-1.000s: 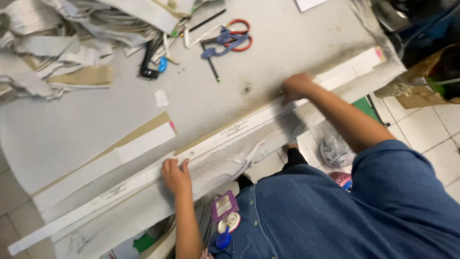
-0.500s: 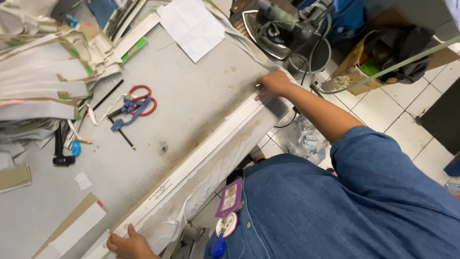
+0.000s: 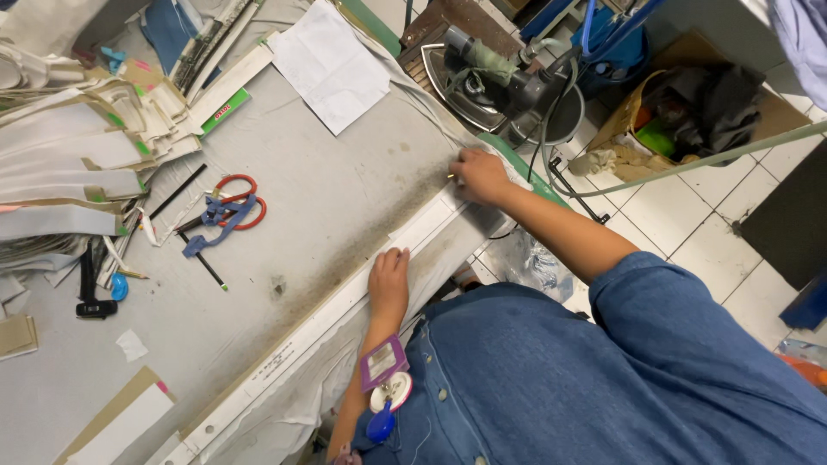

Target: The person irons a long strip of white fabric on a work table using a steam iron. They repeatedly mark the fabric with a pencil, cut it with scissors, and iron it again, repeating this cycle multiple times.

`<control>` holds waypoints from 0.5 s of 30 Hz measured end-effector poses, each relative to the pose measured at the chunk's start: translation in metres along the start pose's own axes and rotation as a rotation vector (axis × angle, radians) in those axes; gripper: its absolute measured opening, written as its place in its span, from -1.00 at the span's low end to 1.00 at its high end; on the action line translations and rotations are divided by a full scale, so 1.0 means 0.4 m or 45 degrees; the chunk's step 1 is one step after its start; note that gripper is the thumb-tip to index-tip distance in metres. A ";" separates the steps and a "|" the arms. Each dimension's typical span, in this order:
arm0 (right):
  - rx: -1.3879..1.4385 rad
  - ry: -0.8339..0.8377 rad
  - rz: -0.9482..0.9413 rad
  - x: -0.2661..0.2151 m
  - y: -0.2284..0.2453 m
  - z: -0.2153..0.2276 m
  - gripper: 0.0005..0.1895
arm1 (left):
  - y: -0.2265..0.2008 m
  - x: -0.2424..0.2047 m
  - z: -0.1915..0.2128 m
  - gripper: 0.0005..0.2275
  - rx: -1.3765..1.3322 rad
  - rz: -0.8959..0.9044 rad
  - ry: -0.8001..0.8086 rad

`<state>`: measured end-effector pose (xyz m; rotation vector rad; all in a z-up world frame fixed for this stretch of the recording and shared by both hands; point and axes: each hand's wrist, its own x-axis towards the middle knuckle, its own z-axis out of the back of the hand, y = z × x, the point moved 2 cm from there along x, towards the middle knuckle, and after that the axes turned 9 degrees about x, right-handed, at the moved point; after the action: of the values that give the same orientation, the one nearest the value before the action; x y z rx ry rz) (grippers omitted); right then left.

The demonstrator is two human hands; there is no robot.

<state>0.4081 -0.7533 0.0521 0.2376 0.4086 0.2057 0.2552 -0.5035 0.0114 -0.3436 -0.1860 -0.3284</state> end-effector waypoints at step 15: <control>-0.102 -0.080 1.070 0.043 -0.124 0.061 -0.93 | -0.177 0.340 -0.158 -0.71 -0.178 -0.014 0.231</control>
<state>0.4412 -0.8010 0.0542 0.3268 0.2166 1.0347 0.3649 -0.6278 0.0059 -0.4485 0.0134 -0.3824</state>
